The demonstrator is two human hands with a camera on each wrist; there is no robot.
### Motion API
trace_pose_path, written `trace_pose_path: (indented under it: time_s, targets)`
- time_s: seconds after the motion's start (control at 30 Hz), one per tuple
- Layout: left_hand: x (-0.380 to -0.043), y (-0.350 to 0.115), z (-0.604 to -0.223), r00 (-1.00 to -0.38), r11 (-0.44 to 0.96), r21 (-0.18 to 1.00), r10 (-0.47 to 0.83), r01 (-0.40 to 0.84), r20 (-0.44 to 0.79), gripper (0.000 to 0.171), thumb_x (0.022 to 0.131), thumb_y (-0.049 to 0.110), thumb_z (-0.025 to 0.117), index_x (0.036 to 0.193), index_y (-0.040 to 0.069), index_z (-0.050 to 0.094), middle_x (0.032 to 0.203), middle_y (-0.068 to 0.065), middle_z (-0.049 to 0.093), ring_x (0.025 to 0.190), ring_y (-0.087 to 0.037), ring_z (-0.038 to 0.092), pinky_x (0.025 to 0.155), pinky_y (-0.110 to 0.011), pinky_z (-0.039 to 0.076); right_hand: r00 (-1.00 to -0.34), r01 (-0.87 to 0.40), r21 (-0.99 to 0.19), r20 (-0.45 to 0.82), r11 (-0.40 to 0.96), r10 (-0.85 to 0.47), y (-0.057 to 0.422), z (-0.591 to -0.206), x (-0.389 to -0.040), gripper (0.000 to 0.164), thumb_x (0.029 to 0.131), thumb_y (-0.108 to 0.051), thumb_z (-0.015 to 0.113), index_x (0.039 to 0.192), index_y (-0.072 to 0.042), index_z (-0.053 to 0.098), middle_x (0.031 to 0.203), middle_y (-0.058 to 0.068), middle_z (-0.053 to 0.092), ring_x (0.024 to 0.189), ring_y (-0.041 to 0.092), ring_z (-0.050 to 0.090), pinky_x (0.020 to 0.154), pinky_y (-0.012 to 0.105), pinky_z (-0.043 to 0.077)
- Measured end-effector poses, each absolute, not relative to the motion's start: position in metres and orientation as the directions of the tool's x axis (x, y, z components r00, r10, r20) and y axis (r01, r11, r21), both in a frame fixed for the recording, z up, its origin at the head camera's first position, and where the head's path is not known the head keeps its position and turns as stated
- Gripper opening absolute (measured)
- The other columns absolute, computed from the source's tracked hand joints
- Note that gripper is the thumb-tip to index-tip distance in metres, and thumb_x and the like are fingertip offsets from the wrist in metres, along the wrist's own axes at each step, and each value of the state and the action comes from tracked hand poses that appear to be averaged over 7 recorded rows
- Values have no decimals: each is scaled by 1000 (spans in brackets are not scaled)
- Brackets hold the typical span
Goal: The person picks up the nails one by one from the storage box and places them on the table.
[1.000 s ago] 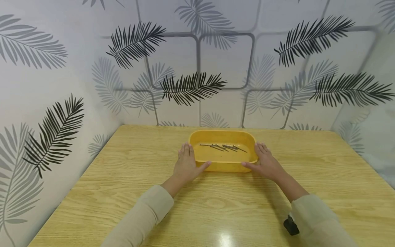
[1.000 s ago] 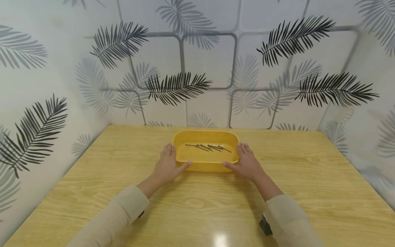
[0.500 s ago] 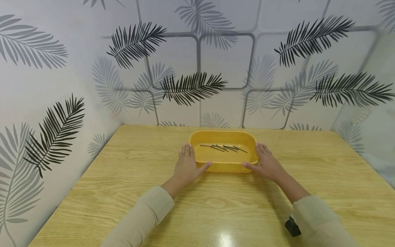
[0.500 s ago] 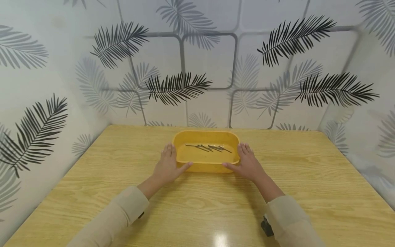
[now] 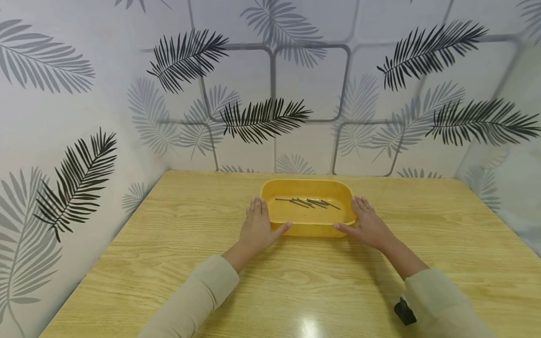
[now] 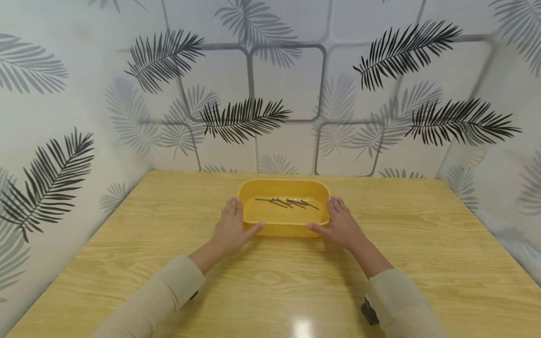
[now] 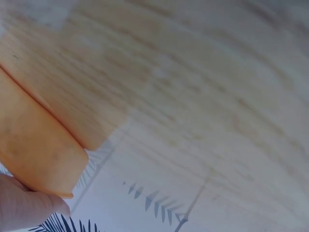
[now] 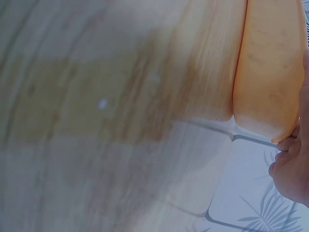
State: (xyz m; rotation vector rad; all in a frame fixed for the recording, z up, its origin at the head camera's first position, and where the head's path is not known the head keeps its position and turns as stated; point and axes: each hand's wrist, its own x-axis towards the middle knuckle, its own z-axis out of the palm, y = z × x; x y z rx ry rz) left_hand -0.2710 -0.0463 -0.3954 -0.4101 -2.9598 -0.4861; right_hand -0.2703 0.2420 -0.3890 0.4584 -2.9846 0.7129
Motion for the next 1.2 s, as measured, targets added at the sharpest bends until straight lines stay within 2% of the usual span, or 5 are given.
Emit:
trace_pose_path:
  time_s: [0.6,1.2]
  targets:
    - [-270,-46,-395,-961,911,310,238,272,145,101,86,68,39,143,-12,15,152,-27,10,143,-37,8,117,-46,13,-953,-301,-437,117,848,-278,242,-389,-269,100,85,-55,56,143,13,13,150,32,8,140,46,4,109,64,13]
    - [-264,-45,-397,-958,917,285,242,278,156,101,86,69,38,143,-11,17,152,-27,12,142,-38,12,117,-45,14,-953,-303,-417,129,857,-274,243,-390,-262,98,85,-55,56,143,13,15,150,32,10,140,46,6,108,64,14]
